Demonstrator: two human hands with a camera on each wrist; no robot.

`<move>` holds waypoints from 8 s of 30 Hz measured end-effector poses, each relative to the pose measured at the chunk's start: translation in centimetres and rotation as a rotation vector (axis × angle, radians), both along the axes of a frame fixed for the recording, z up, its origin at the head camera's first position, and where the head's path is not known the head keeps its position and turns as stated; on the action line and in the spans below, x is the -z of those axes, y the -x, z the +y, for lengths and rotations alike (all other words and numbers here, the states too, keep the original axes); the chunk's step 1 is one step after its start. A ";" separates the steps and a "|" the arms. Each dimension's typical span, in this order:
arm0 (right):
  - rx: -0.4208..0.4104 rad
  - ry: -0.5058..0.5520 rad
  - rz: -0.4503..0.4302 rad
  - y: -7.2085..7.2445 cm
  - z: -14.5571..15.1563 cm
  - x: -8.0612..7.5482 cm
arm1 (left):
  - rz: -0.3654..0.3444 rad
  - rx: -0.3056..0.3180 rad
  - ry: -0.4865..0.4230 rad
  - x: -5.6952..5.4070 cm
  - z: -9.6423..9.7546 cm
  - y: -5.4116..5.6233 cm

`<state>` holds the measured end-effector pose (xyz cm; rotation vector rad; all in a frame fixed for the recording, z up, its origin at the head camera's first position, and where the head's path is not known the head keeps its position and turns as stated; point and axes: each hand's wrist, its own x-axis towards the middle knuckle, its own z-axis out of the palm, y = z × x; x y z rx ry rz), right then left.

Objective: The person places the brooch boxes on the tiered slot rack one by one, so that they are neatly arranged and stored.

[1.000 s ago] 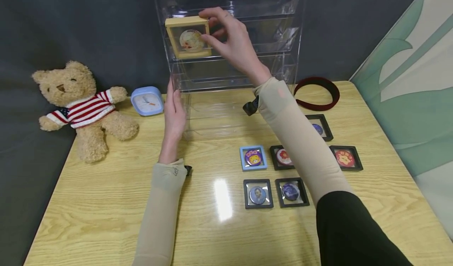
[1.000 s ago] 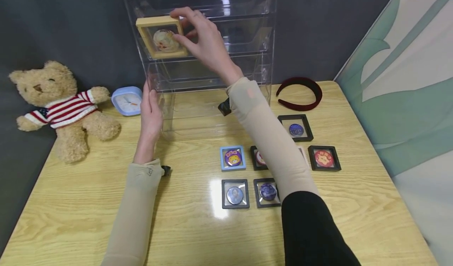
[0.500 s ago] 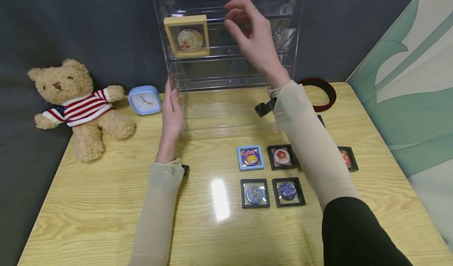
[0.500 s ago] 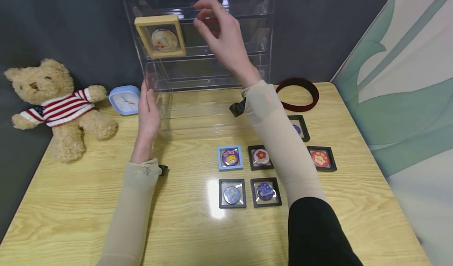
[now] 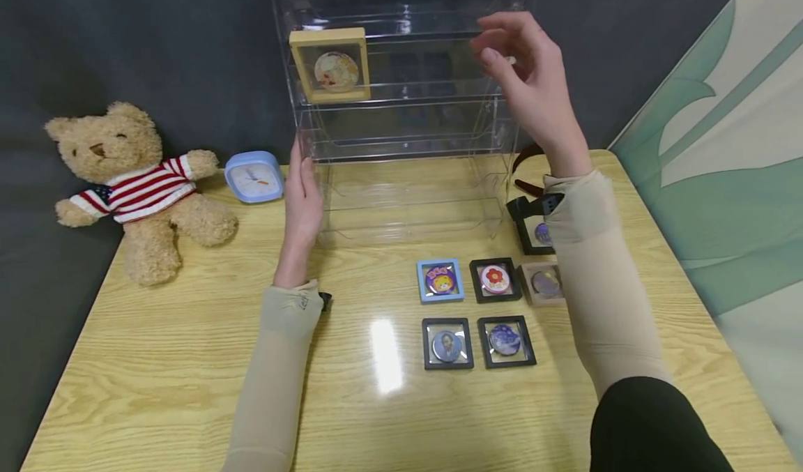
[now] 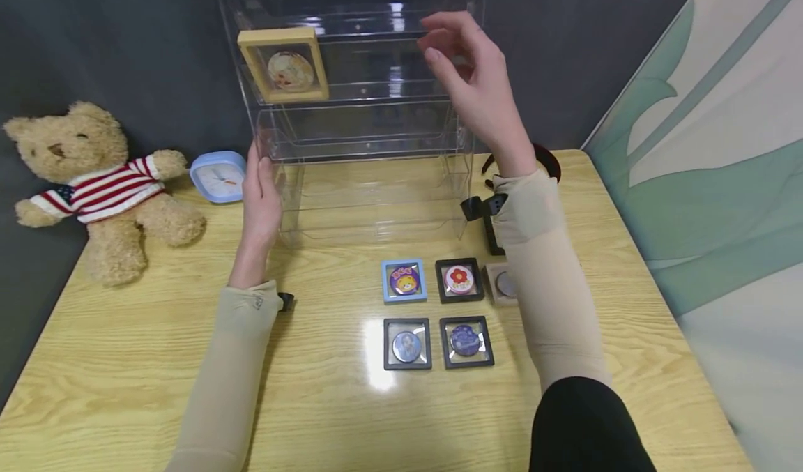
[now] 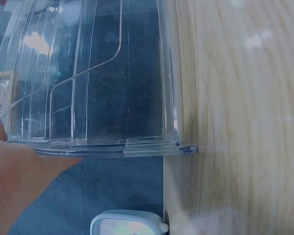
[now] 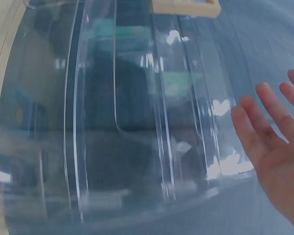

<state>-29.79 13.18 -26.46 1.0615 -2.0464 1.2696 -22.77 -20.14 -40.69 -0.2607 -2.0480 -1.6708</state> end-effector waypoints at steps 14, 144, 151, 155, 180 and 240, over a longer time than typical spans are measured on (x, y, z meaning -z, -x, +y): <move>0.065 -0.008 -0.189 -2.7 4.1 1.1 | -0.015 -0.013 -0.012 0.0 -0.1 -0.1; 0.111 -0.202 -0.816 -6.4 18.5 14.4 | -0.034 -0.002 0.011 0.1 -0.3 0.0; 0.176 -0.111 -0.736 -6.7 18.2 13.7 | -0.030 -0.004 0.014 0.1 -0.3 0.0; 0.194 -0.063 -0.686 -6.8 18.0 13.2 | -0.033 -0.009 0.021 0.2 -0.3 0.1; -0.053 0.354 -0.566 -7.2 15.8 10.3 | -0.040 -0.012 0.023 0.1 -0.2 -0.1; 0.121 0.179 -0.043 1.4 -1.5 -0.2 | 0.005 0.016 -0.015 0.3 -0.3 0.0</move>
